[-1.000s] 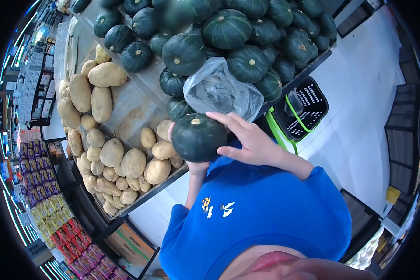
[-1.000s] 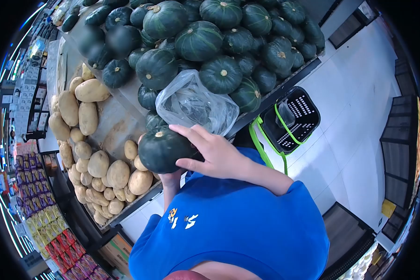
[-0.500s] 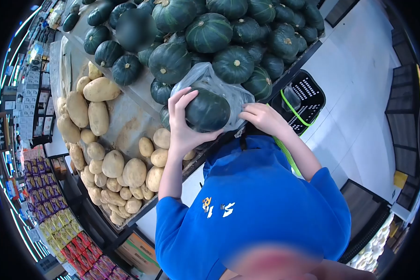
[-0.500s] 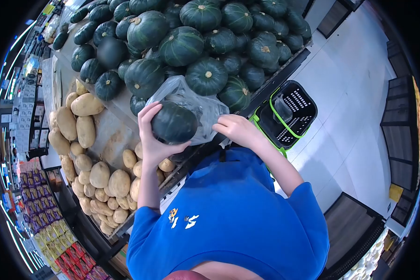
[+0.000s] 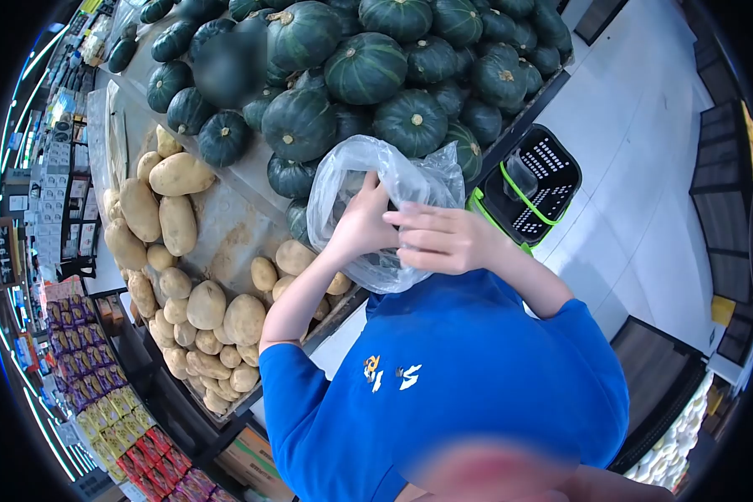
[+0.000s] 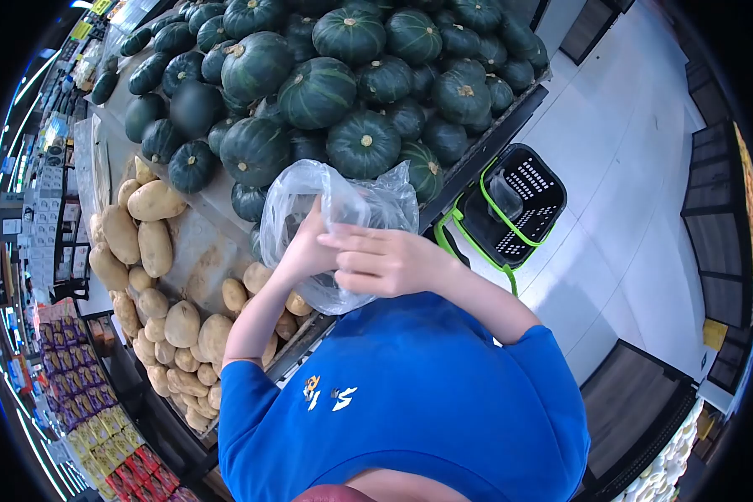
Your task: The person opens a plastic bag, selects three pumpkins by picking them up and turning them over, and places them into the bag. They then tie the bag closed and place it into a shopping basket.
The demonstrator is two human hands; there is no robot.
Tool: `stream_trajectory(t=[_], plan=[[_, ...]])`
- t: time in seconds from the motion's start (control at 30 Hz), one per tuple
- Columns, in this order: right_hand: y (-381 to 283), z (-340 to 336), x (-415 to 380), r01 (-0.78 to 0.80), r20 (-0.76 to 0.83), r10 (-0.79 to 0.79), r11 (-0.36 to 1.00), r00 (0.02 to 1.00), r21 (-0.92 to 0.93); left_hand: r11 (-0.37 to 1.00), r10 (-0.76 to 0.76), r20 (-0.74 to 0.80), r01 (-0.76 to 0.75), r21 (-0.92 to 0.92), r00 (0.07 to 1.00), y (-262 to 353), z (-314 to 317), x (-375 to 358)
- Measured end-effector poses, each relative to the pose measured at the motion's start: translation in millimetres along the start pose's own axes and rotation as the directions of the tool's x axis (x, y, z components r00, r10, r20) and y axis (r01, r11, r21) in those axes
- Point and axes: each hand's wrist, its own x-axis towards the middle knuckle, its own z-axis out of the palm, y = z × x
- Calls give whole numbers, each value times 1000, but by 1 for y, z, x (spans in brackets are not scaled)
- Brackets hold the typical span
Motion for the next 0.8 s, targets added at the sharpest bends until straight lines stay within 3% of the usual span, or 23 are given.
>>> stream_trajectory(t=[0.03,0.1,0.13,0.17,0.23,0.27,0.37,0.4,0.43,0.5,0.53,0.57,0.6,0.63,0.73,0.77,0.8], plan=[[-2,4,4,1,3,-1,1000,1000,2,1000,-2,-3,2,-3,1000,-5,3,6],[-7,13,13,43,-31,-42,999,999,13,990,141,-43,-142,-20,989,-11,8,17],[-9,13,22,64,-46,-64,998,997,5,984,85,-107,-67,164,991,-6,16,19],[-11,15,28,67,-44,-67,998,997,5,984,85,-110,-67,163,990,-1,20,18],[-18,19,38,122,-121,-108,986,987,112,997,-42,-146,31,-74,988,22,15,13],[-22,22,43,126,-187,-104,986,977,113,973,-24,-101,47,226,995,40,4,11],[-26,24,55,199,-204,-165,967,965,161,945,41,-181,20,327,983,46,4,14],[-25,28,57,229,-206,-195,961,959,157,911,170,-215,-70,406,962,56,5,16],[-25,29,60,235,-206,-200,958,958,163,912,165,-223,-62,406,961,53,6,15],[-25,28,65,233,-215,-187,948,959,216,974,-28,-56,40,223,998,39,10,16],[-25,27,66,241,-213,-195,946,957,218,974,-30,-65,44,223,997,38,12,6],[-25,26,66,231,-241,-175,945,955,230,920,-92,-61,61,-388,994,38,16,-12],[-26,24,66,220,-269,-152,945,951,242,519,-136,-22,52,-853,990,35,20,-22],[-25,22,65,225,-265,-159,943,951,245,517,-137,-30,45,-855,990,1,46,-31],[-15,4,65,200,-366,-128,965,922,167,116,131,212,197,-973,969,-113,115,8],[-12,-6,61,160,-353,-97,975,931,153,112,126,199,185,-976,972,-94,95,6],[-10,-18,57,118,-341,-64,983,938,140,745,-30,236,180,-642,971,-54,54,0]])
